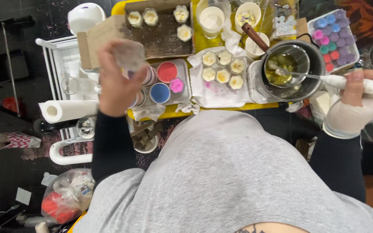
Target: Preparing a decorative candle by adding wax toppings and liquid wax.
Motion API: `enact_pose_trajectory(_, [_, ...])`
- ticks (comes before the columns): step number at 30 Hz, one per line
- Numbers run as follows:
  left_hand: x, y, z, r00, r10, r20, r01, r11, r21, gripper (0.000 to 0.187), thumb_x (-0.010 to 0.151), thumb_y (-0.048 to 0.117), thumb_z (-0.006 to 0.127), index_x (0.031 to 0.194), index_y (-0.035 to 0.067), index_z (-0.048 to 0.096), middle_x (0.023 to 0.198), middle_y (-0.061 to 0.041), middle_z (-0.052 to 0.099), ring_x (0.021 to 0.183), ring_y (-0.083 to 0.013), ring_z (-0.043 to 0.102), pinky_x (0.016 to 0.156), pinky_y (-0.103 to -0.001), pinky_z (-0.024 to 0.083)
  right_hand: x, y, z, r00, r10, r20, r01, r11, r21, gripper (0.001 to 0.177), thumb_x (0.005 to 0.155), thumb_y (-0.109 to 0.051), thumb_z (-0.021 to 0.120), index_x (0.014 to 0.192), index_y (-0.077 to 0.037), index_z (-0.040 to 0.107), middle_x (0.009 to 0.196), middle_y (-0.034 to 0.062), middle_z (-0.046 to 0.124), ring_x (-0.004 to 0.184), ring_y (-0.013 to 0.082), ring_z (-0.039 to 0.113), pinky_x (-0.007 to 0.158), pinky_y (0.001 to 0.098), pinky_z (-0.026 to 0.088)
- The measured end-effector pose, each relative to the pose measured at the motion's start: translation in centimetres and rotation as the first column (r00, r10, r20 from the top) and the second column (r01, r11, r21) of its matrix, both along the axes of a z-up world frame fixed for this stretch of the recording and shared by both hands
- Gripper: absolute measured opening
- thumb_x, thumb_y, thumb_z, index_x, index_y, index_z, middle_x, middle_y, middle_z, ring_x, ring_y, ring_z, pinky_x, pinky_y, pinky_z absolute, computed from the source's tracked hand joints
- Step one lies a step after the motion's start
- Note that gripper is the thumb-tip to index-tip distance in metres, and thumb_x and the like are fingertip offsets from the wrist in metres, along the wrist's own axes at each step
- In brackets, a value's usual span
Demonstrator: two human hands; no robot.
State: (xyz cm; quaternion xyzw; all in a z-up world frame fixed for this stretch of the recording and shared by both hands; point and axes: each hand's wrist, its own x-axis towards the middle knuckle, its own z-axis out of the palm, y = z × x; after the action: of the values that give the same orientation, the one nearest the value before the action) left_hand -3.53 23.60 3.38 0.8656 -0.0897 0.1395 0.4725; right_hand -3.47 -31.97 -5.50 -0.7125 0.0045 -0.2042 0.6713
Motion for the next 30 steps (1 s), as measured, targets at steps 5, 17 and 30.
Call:
enact_pose_trajectory(5, [4.8,5.8,0.8,0.999,0.014,-0.052,-0.003,0.979,0.205,0.054,0.099,0.011,0.087,0.138,0.004,0.049,0.134,-0.013,0.058,0.125,-0.0249,0.063,0.104,-0.038,0.054,-0.9,3.2,2.1,0.999,-0.038,0.039,0.04,0.998,-0.046,0.016,0.122,-0.008,0.06,0.115,0.004,0.052,0.099,0.0085,0.057,0.084,0.014,0.057,0.083,0.0269,0.05])
enact_pose_trajectory(17, [17.4,5.6,-12.0,0.886,-0.235,-0.4,0.453,0.621,0.64,0.056,0.065,0.028,0.088,0.116,0.018,0.068,0.11,-0.007,0.072,0.108,-0.0303,0.066,0.092,-0.054,0.039,-3.7,2.8,-1.2,0.966,-0.246,-0.082,0.244,0.969,-0.031,0.027,0.126,-0.018,0.059,0.113,0.006,0.057,0.098,0.008,0.059,0.085,0.015,0.06,0.078,0.0263,0.049])
enact_pose_trajectory(30, [18.6,3.5,-12.6,0.726,-0.004,-0.687,0.66,0.286,0.695,0.073,0.063,0.011,0.082,0.131,0.03,0.064,0.112,-0.009,0.073,0.112,-0.0328,0.065,0.1,-0.06,0.032,-4.5,1.7,-1.2,0.954,-0.295,-0.059,0.3,0.95,0.092,0.024,0.123,-0.019,0.059,0.116,0.004,0.058,0.096,0.0079,0.059,0.084,0.017,0.064,0.075,0.0269,0.05])
